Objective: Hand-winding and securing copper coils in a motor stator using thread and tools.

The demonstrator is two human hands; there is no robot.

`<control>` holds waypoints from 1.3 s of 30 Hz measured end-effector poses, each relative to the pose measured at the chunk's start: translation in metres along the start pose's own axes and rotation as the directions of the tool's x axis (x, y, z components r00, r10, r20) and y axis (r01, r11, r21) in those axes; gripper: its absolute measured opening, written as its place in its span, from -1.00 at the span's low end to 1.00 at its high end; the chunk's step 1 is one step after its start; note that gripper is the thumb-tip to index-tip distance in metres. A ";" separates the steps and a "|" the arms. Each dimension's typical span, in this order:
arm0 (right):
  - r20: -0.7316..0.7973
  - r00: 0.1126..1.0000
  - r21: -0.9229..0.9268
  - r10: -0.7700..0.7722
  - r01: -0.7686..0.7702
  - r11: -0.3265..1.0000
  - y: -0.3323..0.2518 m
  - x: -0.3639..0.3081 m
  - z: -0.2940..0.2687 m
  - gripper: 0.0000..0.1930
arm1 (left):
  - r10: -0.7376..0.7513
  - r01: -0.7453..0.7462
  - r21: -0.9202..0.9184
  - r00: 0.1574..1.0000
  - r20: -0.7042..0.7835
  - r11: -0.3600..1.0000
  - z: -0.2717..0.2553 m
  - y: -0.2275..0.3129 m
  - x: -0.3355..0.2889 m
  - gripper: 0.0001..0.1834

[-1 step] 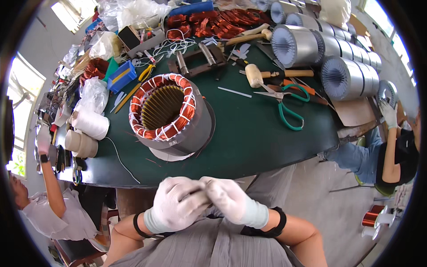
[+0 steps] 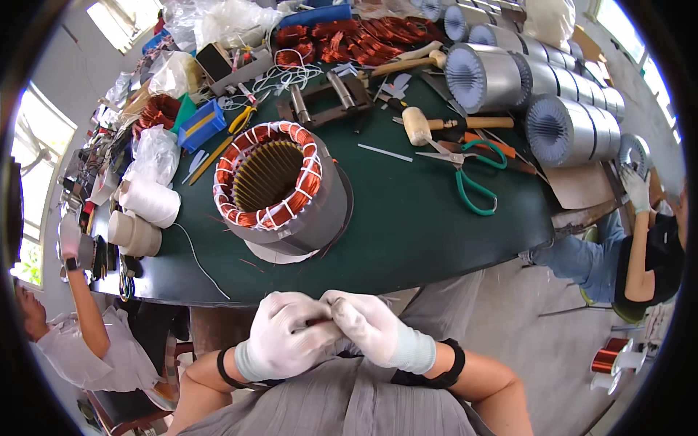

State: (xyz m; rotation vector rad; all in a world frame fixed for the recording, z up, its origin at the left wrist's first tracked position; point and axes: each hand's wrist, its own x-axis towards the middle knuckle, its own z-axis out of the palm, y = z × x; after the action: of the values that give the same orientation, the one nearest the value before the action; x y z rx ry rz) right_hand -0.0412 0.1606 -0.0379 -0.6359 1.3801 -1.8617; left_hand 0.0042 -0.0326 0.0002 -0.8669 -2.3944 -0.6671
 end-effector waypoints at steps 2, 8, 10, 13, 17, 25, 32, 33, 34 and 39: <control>-0.054 0.989 -0.091 -0.138 0.133 0.987 -0.005 0.004 0.006 -0.38 | -0.061 0.130 -0.376 0.980 0.191 0.918 -0.028 -0.017 0.000 -0.71; -0.381 0.924 -0.065 -0.015 -0.011 0.998 0.007 0.013 -0.030 -0.74 | -0.527 0.530 -0.020 0.839 -0.137 0.848 -0.137 -0.102 0.020 -0.51; -0.471 0.881 -0.006 -0.031 0.032 0.999 0.010 0.018 -0.032 -0.78 | -0.261 0.366 0.366 0.916 -0.306 0.856 -0.137 -0.130 0.040 -0.37; -0.553 0.772 -0.428 -0.312 0.058 0.902 0.015 0.013 -0.049 -0.83 | -0.425 0.465 0.209 0.881 -0.208 0.860 -0.114 -0.133 0.034 -0.41; -0.456 0.652 -0.837 -0.606 -0.082 0.541 0.009 -0.003 -0.083 -0.89 | -0.478 0.498 0.265 0.867 -0.139 0.826 -0.065 -0.129 -0.014 -0.42; -0.268 0.643 -0.963 -0.717 -0.192 0.189 0.030 -0.022 -0.104 -0.90 | -0.319 0.356 0.488 0.934 -0.161 0.796 -0.013 -0.071 -0.081 -0.61; -0.175 0.566 -0.983 -0.806 -0.061 0.171 0.036 -0.019 -0.111 -0.88 | -0.307 0.376 0.470 0.926 -0.218 0.799 0.009 -0.066 -0.092 -0.71; -0.182 0.559 -0.982 -0.809 -0.063 0.177 0.040 -0.020 -0.114 -0.88 | -0.293 0.365 0.467 0.930 -0.222 0.805 0.012 -0.067 -0.088 -0.71; -0.188 0.553 -0.981 -0.812 -0.062 0.184 0.043 -0.021 -0.117 -0.89 | -0.281 0.357 0.465 0.932 -0.226 0.810 0.016 -0.067 -0.085 -0.71; -0.194 0.553 -0.977 -0.810 -0.035 0.210 0.046 -0.021 -0.117 -0.89 | -0.263 0.346 0.497 0.937 -0.231 0.796 0.020 -0.062 -0.078 -0.71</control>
State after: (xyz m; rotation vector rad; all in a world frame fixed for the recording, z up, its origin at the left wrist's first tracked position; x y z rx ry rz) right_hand -0.1037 0.2393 -0.1166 -0.9833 3.2850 -1.5237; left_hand 0.0085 -0.0964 -0.0787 -0.1847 -2.4102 -0.1384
